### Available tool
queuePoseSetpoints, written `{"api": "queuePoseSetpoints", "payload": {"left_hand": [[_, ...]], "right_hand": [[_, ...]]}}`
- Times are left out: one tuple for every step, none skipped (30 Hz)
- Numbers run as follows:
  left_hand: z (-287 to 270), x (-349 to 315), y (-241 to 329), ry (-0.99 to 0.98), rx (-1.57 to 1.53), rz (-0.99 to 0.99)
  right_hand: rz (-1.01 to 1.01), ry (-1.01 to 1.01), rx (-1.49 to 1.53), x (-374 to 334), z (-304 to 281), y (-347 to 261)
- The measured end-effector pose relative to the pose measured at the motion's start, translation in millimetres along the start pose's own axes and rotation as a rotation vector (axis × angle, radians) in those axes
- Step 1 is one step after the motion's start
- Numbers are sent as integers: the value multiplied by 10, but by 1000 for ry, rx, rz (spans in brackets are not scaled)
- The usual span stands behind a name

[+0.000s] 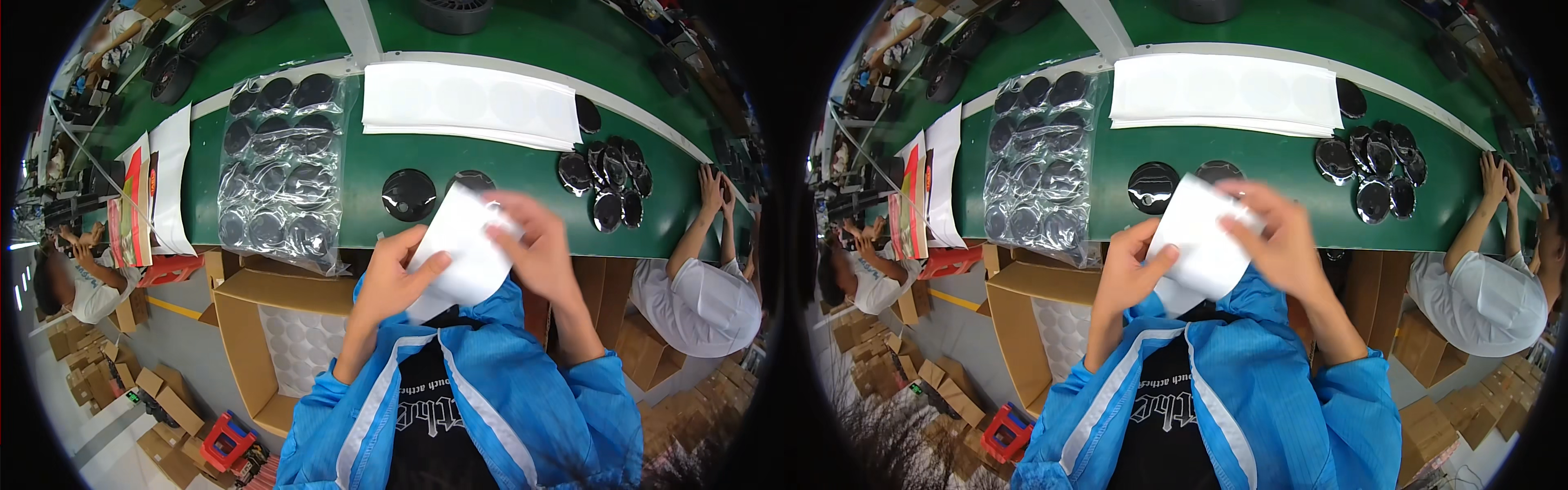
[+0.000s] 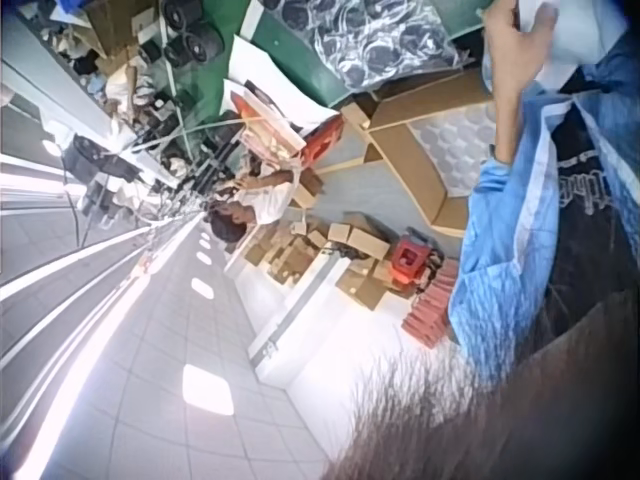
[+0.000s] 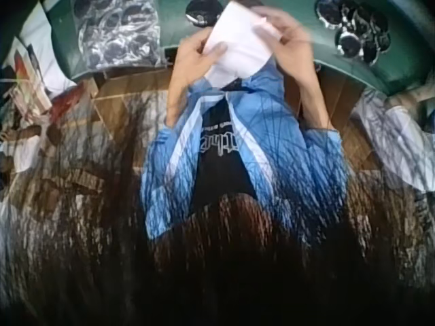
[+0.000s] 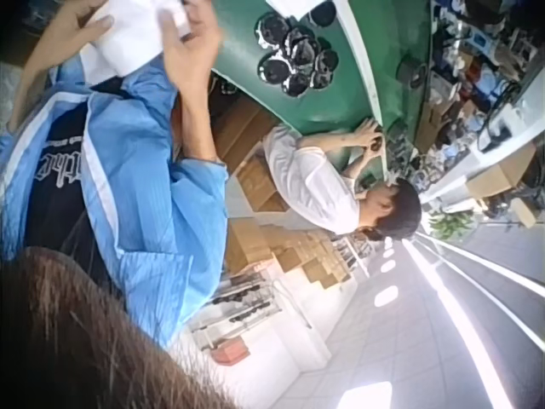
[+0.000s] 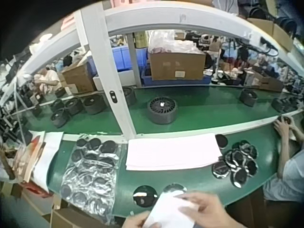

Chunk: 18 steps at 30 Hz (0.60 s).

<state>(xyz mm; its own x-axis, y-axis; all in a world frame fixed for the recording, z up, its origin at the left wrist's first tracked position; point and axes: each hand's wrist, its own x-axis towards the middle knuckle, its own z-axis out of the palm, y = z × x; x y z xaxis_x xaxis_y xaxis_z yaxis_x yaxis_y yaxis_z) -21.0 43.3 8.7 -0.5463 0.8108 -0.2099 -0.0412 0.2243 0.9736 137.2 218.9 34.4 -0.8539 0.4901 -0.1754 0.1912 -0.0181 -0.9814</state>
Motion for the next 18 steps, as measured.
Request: {"api": "queuePoseSetpoints", "payload": {"left_hand": [[-16, -2, 19, -63, -93, 24], [-39, -38, -1, -58, -92, 24], [-81, -84, -49, -73, -124, -47], [-126, -136, -98, -87, -157, -119], [-143, -174, -116, -105, -195, -193], [-155, -202, -124, -103, -195, -194], [-166, -226, -118, -64, -162, -35], [-170, -251, -98, -28, -129, 124], [-175, -282, -76, 8, -96, 284], [-185, -290, -39, 5, -97, 285], [-197, -303, 22, 58, 18, 371], [-208, -319, 77, 110, 133, 455], [-224, -358, 106, 168, 251, 536], [-239, -397, 100, 170, 251, 535], [-253, -435, 86, 132, 171, 449], [-263, -466, 68, 94, 91, 364], [-266, -482, 54, 56, 10, 278], [-262, -491, 45, 58, 9, 278]], "right_hand": [[-93, 129, -199, 12, -58, -45], [-187, 257, -396, 34, -108, -129], [-284, 387, -590, 61, -128, -207], [-290, 383, -585, 56, -78, -291], [-454, 289, -725, 4, 13, -385], [-619, 190, -861, -47, 111, -464], [-783, 85, -993, -68, 164, -496], [-783, 85, -993, -76, 186, -452], [-721, -15, -850, -80, 221, -341], [-658, -109, -709, -62, 255, -214], [-592, -199, -567, -49, 280, -128], [-591, -196, -570, -52, 307, -80], [-649, -169, -609, -71, 363, -55], [-707, -141, -648, -91, 415, -38], [-764, -112, -688, -100, 446, -24], [-763, -113, -689, -95, 456, -13], [-813, -67, -717, -84, 460, -4], [-867, -23, -742, -64, 467, 3]]}}
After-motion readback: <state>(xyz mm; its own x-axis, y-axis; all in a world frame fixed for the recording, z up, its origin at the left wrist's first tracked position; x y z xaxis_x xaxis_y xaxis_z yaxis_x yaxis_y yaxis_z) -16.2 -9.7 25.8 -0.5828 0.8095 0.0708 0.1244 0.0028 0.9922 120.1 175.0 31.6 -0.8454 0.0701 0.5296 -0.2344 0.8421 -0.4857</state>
